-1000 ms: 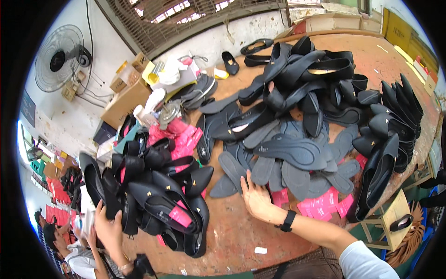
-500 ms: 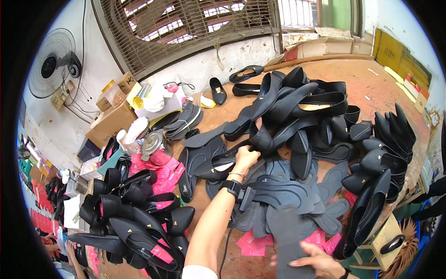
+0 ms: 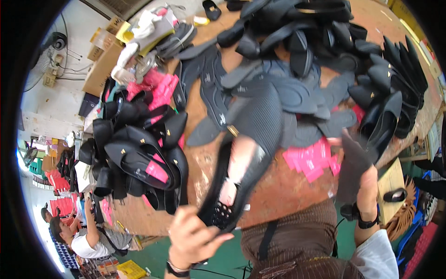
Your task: The person inserts black insoles into black flat shoes on a wooden table. They pick up a shoe, place an insole inside, and press it down to fit, repeating this process for multiple pairs. The workspace is cluttered with loose insoles and pink packaging papers.
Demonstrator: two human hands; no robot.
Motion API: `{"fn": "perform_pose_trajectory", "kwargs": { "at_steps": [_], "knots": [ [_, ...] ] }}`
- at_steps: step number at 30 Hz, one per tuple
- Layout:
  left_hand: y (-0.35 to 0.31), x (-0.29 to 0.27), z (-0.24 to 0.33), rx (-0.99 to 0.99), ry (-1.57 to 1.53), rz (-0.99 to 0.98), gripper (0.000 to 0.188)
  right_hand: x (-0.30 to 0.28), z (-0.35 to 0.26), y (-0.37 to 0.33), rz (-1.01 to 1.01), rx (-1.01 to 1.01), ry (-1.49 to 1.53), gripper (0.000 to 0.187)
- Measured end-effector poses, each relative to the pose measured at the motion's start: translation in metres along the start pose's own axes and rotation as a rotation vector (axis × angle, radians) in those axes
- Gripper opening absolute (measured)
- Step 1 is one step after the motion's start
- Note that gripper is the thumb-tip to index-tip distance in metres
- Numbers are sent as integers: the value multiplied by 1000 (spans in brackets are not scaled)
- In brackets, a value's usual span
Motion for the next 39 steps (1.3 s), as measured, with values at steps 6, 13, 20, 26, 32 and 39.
{"fn": "perform_pose_trajectory", "kwargs": {
  "at_steps": [6, 13, 20, 26, 32, 39],
  "knots": [
    [-134, 94, -5, -338, 11, -273, 20, 76, 29, -31, -596, -418, -504, 38],
    [-162, 158, -8, -410, -167, 213, 103, 181, 88, -53, -824, -384, -412, 29],
    [-167, 174, -10, -465, -388, 401, 120, 213, 104, -53, -851, -293, -314, 29],
    [-164, 168, -14, -470, -386, 369, 91, 220, 110, -61, -931, -500, -335, 27],
    [-159, 170, -12, -613, -487, 419, 29, 230, 124, -53, -1166, -509, -136, 31],
    [-152, 171, -5, -714, -495, 482, 22, 198, 96, -65, -870, -394, -606, 30]
  ]
}}
Point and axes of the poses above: each hand's wrist, its own y-axis towards the middle knuckle, its own x-axis out of the palm, z = x × y, the point moved 1 cm from there along y, towards the middle knuckle, and after that the axes turned 3 degrees about y, right-handed, at the moved point
